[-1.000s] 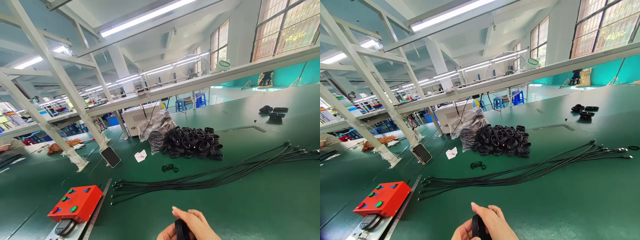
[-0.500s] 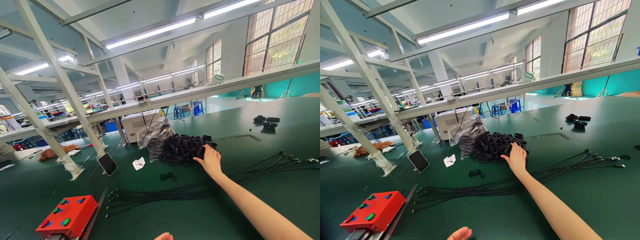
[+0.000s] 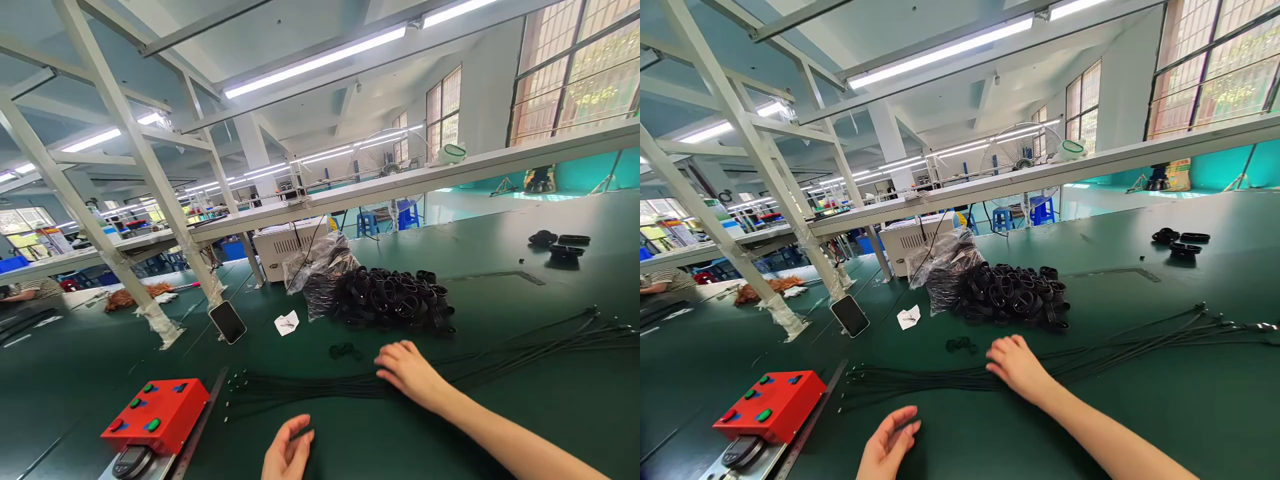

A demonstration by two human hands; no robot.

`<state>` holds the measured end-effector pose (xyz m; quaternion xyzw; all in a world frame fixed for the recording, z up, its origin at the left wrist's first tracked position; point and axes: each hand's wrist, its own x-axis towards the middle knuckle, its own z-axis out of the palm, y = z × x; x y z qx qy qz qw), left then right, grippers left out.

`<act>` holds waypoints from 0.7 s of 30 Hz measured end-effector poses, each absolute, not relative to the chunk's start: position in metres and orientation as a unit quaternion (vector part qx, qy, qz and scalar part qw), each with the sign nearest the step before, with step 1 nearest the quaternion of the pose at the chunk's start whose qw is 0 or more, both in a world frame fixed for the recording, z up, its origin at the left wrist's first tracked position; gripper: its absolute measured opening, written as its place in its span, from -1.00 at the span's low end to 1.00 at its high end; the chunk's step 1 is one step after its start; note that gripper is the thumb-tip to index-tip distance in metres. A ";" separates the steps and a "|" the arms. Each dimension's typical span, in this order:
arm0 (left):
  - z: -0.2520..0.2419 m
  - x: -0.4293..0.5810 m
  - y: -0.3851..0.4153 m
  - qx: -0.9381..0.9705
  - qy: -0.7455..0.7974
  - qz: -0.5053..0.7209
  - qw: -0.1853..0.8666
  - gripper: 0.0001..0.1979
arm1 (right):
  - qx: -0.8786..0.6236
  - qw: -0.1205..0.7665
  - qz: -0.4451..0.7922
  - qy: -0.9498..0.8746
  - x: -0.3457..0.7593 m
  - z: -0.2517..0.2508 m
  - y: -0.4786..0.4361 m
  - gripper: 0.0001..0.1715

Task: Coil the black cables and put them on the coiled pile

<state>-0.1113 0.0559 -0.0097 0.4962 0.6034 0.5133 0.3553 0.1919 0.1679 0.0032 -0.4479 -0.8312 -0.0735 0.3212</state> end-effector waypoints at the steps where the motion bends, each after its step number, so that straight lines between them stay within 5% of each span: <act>1: -0.003 -0.113 0.064 0.523 0.603 0.505 0.328 -0.62 | -0.423 0.309 -0.069 -0.849 0.183 0.000 0.158 -0.75; 8: 0.012 -0.118 0.110 0.651 0.593 0.418 0.223 -0.70 | -0.371 0.288 -0.078 -0.879 0.163 -0.003 0.145 -0.58; 21: 0.010 -0.125 0.127 0.778 0.540 0.316 0.059 -0.70 | -0.360 0.295 -0.094 -0.880 0.162 0.002 0.132 -0.67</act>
